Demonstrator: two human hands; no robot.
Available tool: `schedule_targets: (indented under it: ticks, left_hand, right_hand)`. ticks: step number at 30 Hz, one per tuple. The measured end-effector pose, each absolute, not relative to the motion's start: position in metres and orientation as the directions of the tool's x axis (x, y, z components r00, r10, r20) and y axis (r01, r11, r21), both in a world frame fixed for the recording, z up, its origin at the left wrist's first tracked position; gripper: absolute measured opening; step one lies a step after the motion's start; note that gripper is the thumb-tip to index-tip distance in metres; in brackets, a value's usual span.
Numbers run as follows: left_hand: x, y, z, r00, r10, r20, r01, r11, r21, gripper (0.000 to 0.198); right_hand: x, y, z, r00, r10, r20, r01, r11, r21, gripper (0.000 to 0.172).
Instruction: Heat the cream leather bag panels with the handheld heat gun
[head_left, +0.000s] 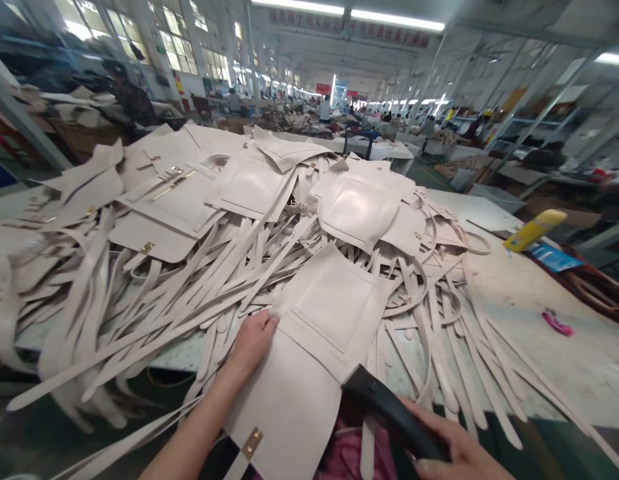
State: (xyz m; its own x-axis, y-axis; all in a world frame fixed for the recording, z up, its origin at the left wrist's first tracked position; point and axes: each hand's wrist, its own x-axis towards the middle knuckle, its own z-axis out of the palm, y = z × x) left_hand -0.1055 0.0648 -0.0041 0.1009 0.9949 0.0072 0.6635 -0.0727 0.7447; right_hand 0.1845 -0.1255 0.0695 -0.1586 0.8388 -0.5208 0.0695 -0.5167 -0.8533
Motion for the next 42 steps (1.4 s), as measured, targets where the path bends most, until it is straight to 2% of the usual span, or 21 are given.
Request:
schedule_targets:
  ticks: [3,7,10,15,23,27,30,34,37,39,42]
  left_hand:
    - [-0.103,0.063,-0.003,0.096,0.995,0.033,0.728,-0.093,0.679,0.030]
    - [-0.103,0.064,-0.003,0.114,0.993,0.027,0.774,-0.106,0.625,0.034]
    - [-0.103,0.065,-0.004,0.124,0.992,0.028,0.773,-0.114,0.624,0.034]
    - [-0.103,0.064,-0.004,0.113,0.994,-0.008,0.741,-0.079,0.666,0.034]
    - [-0.102,0.066,-0.010,0.154,0.988,0.027,0.682,-0.126,0.720,0.031]
    - [-0.104,0.075,-0.007,0.203,0.977,0.058,0.678,-0.183,0.712,0.032]
    - [-0.107,0.099,0.017,0.283,0.953,0.111,0.743,-0.291,0.602,0.033]
    - [-0.107,0.141,0.057,0.442,0.883,0.160,0.825,-0.470,0.313,0.033]
    - [-0.105,0.157,0.058,0.493,0.859,0.136,0.854,-0.508,0.110,0.031]
    - [-0.105,0.157,0.044,0.479,0.868,0.131,0.870,-0.489,0.060,0.028]
    - [-0.107,0.148,0.020,0.438,0.887,0.146,0.891,-0.450,0.061,0.025]
  right_hand:
    - [0.181,-0.114,0.058,-0.175,0.814,-0.554,0.062,-0.553,-0.831,0.077]
    - [0.194,-0.115,0.047,-0.081,0.847,-0.526,0.026,-0.525,-0.850,0.084]
    - [0.209,-0.127,0.054,-0.071,0.844,-0.531,0.062,-0.528,-0.847,0.079]
    - [0.200,-0.130,0.078,-0.203,0.795,-0.571,0.108,-0.562,-0.820,0.062]
    - [0.194,-0.108,0.087,-0.274,0.740,-0.614,0.206,-0.579,-0.789,0.063]
    - [0.185,-0.093,0.082,-0.297,0.757,-0.582,0.242,-0.530,-0.813,0.065]
    - [0.181,-0.088,0.078,-0.251,0.804,-0.539,0.213,-0.498,-0.841,0.067]
    - [0.186,-0.097,0.077,-0.120,0.850,-0.514,0.169,-0.492,-0.854,0.070]
    - [0.185,-0.104,0.078,-0.119,0.848,-0.517,0.201,-0.489,-0.849,0.069]
    - [0.178,-0.104,0.079,-0.128,0.846,-0.518,0.222,-0.484,-0.846,0.068]
    - [0.167,-0.095,0.077,-0.147,0.854,-0.500,0.239,-0.459,-0.855,0.065]
